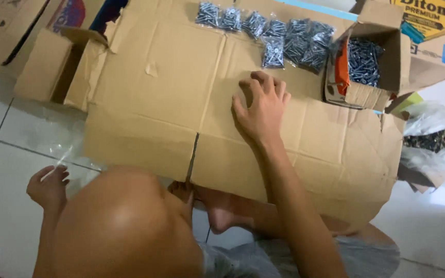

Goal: Packaging small screws into individual plastic bags and arranging them on cardboard.

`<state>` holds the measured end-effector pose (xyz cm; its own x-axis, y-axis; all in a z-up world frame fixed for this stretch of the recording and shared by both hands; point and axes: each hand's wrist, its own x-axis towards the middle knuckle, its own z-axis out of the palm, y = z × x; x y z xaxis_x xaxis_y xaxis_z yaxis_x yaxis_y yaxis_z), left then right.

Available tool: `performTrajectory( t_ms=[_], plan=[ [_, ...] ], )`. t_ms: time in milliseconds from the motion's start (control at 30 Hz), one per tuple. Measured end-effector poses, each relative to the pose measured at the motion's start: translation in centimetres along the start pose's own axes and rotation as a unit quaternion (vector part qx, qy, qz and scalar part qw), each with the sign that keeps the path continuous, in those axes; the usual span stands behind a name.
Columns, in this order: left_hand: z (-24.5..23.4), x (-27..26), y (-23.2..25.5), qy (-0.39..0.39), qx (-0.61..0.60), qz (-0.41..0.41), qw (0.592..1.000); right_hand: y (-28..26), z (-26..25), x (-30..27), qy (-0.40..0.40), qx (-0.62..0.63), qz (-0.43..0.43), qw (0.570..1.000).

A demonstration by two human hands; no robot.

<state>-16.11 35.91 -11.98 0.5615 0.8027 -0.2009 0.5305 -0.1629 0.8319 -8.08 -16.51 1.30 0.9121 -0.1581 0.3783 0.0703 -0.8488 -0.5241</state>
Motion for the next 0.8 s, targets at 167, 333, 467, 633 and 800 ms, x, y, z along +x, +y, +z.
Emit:
performTrajectory(
  t_ms=[167,333,467,633,800],
  plan=[
    [0.4,4.5,2.5,-0.092,0.188,-0.013,0.978,0.6,0.8,-0.2,0.035,-0.025,-0.011,0.999],
    [2.8,5.9,13.4,-0.065,-0.07,0.5,0.861,0.4,0.9,-0.4,0.025,-0.036,-0.01,0.999],
    [7.4,7.0,21.9,-0.217,0.18,0.559,0.78,0.2,0.8,-0.4,0.005,-0.046,0.007,0.999],
    [15.8,13.2,24.3,-0.28,0.596,0.392,0.642,0.4,0.8,-0.4,0.014,-0.046,0.01,0.999],
    [19.9,20.4,20.0,-0.395,0.515,0.353,0.674,0.8,1.0,-0.7,0.037,-0.038,0.001,0.999]
  ],
)
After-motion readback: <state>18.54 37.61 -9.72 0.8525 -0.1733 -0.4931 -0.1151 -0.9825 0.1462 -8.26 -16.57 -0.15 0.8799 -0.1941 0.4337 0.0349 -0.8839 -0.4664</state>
